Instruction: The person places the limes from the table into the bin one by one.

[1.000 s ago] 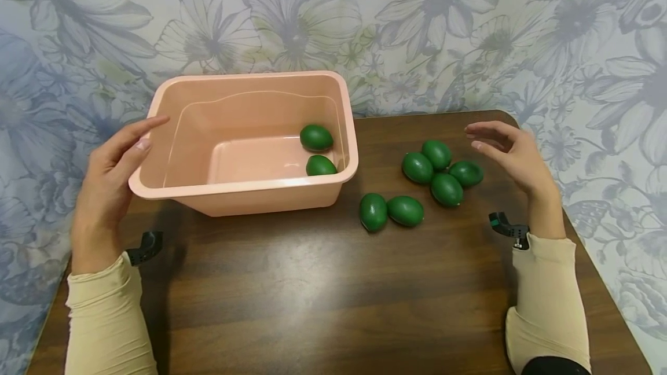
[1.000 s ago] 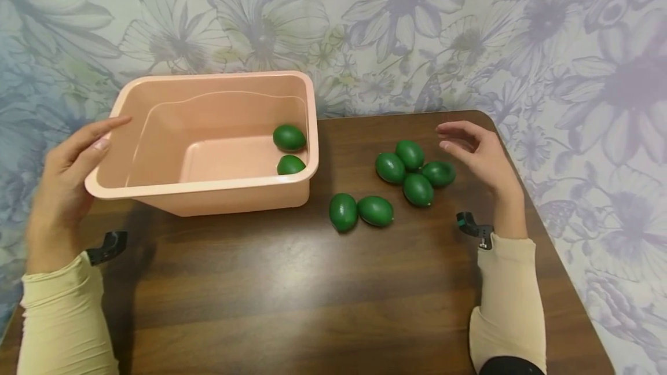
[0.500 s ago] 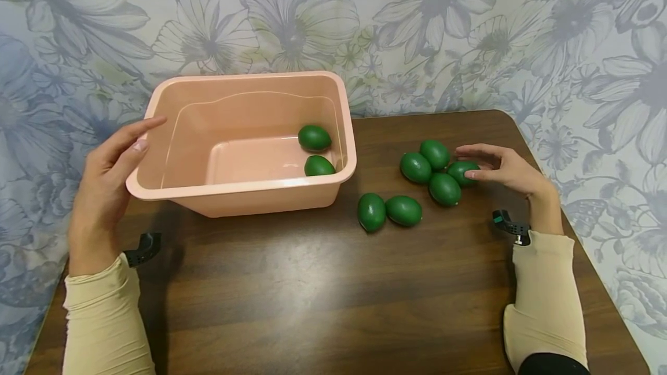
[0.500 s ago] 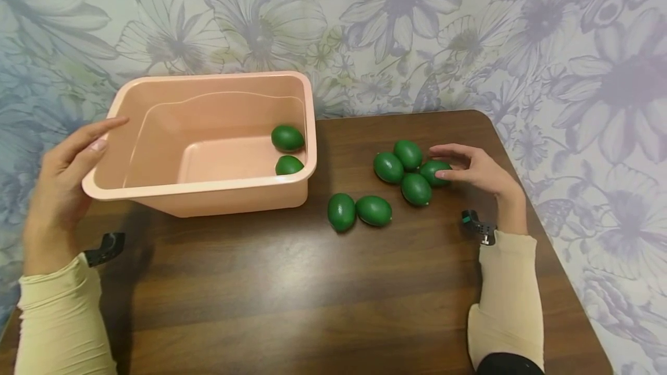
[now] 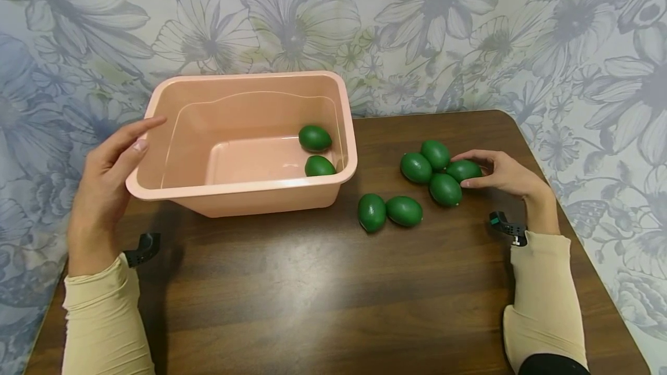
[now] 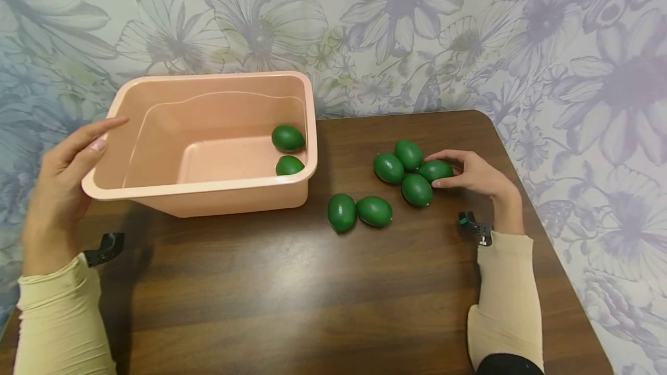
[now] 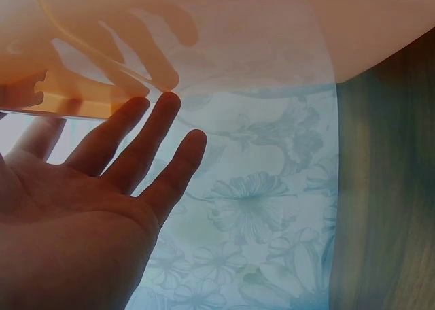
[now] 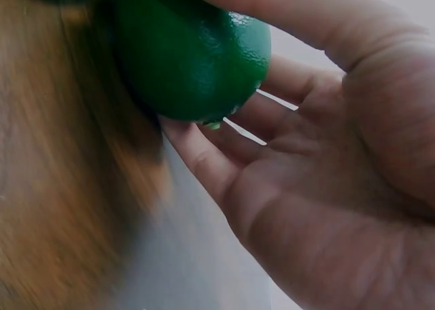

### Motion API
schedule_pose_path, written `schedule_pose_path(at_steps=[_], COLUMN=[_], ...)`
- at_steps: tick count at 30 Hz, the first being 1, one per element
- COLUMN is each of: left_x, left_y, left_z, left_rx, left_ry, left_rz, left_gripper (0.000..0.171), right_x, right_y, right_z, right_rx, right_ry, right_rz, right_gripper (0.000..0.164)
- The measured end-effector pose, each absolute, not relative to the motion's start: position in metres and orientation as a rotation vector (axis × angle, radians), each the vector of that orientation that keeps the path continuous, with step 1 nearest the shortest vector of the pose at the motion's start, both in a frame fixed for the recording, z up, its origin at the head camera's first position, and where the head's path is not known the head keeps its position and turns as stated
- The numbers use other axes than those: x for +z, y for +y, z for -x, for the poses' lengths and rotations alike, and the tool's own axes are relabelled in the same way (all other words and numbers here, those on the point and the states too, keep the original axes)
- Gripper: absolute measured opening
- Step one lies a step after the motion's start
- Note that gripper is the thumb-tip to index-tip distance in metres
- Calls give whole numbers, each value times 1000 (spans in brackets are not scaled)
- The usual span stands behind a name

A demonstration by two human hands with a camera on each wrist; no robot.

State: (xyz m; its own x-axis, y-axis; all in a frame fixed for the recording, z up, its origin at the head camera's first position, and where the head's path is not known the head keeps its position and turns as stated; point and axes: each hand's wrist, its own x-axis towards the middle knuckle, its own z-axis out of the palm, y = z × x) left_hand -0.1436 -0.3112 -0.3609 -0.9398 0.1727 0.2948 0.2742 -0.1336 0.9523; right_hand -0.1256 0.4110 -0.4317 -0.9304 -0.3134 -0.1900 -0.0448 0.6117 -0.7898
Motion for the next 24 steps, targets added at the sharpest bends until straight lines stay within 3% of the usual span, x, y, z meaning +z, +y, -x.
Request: schedule_pose_path(at_steps=[12,24], left_x=[-361,-360], left_y=[-312,-312], left_z=[144,145], left_rx=[-2257,-2254], left_ry=[-2026,-2028], left_rz=[514,518], left_gripper=[43,43], right_x=[-425,-413], right_y=[418,422], right_z=[121,118], right_rx=[-1245,-1550], right_ry=[2598,2650], right_rz=[271,103], right_gripper=[52,45])
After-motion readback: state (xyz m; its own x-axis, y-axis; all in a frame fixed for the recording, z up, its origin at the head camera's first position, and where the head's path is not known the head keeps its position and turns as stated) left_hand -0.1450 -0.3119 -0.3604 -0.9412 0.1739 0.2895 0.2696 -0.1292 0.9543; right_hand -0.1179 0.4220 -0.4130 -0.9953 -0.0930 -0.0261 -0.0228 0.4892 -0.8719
